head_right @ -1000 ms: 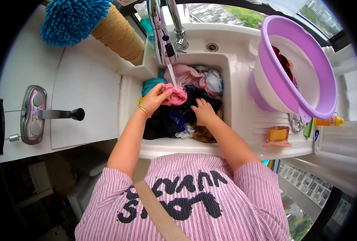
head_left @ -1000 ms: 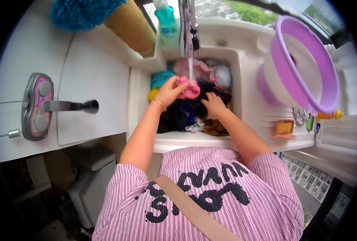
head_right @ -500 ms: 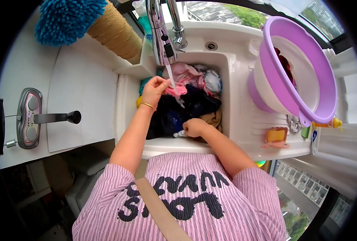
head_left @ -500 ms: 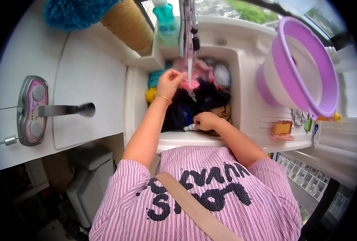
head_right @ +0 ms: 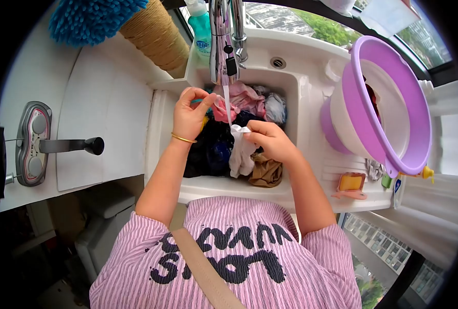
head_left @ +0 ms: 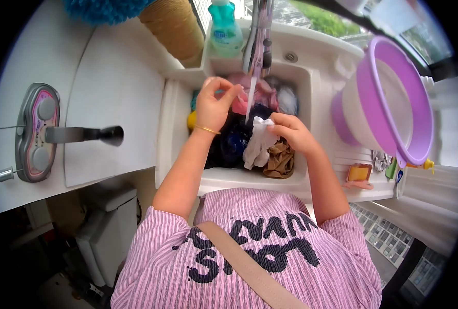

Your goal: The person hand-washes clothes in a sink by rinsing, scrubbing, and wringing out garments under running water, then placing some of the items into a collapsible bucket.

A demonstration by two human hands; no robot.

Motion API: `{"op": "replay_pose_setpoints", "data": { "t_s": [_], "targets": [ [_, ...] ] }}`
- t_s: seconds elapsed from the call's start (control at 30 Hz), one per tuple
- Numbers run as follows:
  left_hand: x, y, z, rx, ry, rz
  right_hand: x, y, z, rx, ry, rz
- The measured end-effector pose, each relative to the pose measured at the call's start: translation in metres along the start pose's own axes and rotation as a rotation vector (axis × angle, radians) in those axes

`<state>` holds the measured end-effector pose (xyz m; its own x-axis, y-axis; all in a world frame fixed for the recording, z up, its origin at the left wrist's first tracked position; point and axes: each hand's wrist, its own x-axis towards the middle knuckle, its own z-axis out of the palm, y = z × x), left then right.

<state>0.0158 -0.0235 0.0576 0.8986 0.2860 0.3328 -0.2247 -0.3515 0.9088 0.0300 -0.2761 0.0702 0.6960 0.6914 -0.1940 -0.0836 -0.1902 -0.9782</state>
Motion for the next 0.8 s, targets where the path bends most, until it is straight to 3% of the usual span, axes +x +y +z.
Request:
{"op": "replay_pose_setpoints", "data": {
  "t_s": [0.07, 0.13, 0.2, 0.27, 0.33, 0.4, 0.47, 0.53, 0.57, 0.67, 0.73, 0.8],
  "targets": [
    [-0.003, -0.004, 0.004, -0.135, -0.008, -0.061, 0.000, -0.001, 0.000, 0.043, -0.010, -0.024],
    [-0.009, -0.007, 0.009, -0.272, -0.022, -0.116, 0.001, 0.004, 0.006, -0.003, -0.042, 0.092],
    [-0.029, -0.029, 0.018, 0.081, -0.250, -0.238, 0.007, 0.035, 0.011, -0.269, -0.110, 0.327],
    [-0.068, -0.061, 0.028, 0.295, -0.715, -0.167, 0.003, 0.065, 0.019, -0.856, -0.115, 0.273],
    [-0.103, -0.083, 0.029, 0.265, -1.120, -0.285, 0.003, 0.076, 0.027, -0.830, 0.022, 0.250],
    [-0.115, -0.069, 0.028, 0.186, -0.963, -0.394, 0.008, 0.076, 0.032, -0.791, 0.160, 0.245],
    [-0.115, -0.072, 0.033, 0.085, -0.703, -0.568, 0.018, 0.075, 0.037, -0.649, 0.273, 0.081],
    [-0.106, -0.082, 0.042, 0.341, -0.303, -0.326, 0.038, 0.087, 0.040, -0.642, 0.308, 0.005],
    [-0.096, -0.082, 0.045, 0.448, -0.204, -0.325, 0.050, 0.094, 0.043, -0.614, 0.385, -0.066],
    [-0.087, -0.101, 0.049, 0.599, -0.370, -0.366, 0.077, 0.113, 0.048, -0.642, 0.498, -0.169],
    [-0.087, -0.100, 0.047, 0.510, -0.319, -0.371, 0.085, 0.129, 0.047, -0.894, 0.394, -0.178],
    [-0.086, -0.084, 0.044, 0.315, -0.253, -0.334, 0.078, 0.118, 0.049, -0.892, 0.375, -0.172]
  ]
}}
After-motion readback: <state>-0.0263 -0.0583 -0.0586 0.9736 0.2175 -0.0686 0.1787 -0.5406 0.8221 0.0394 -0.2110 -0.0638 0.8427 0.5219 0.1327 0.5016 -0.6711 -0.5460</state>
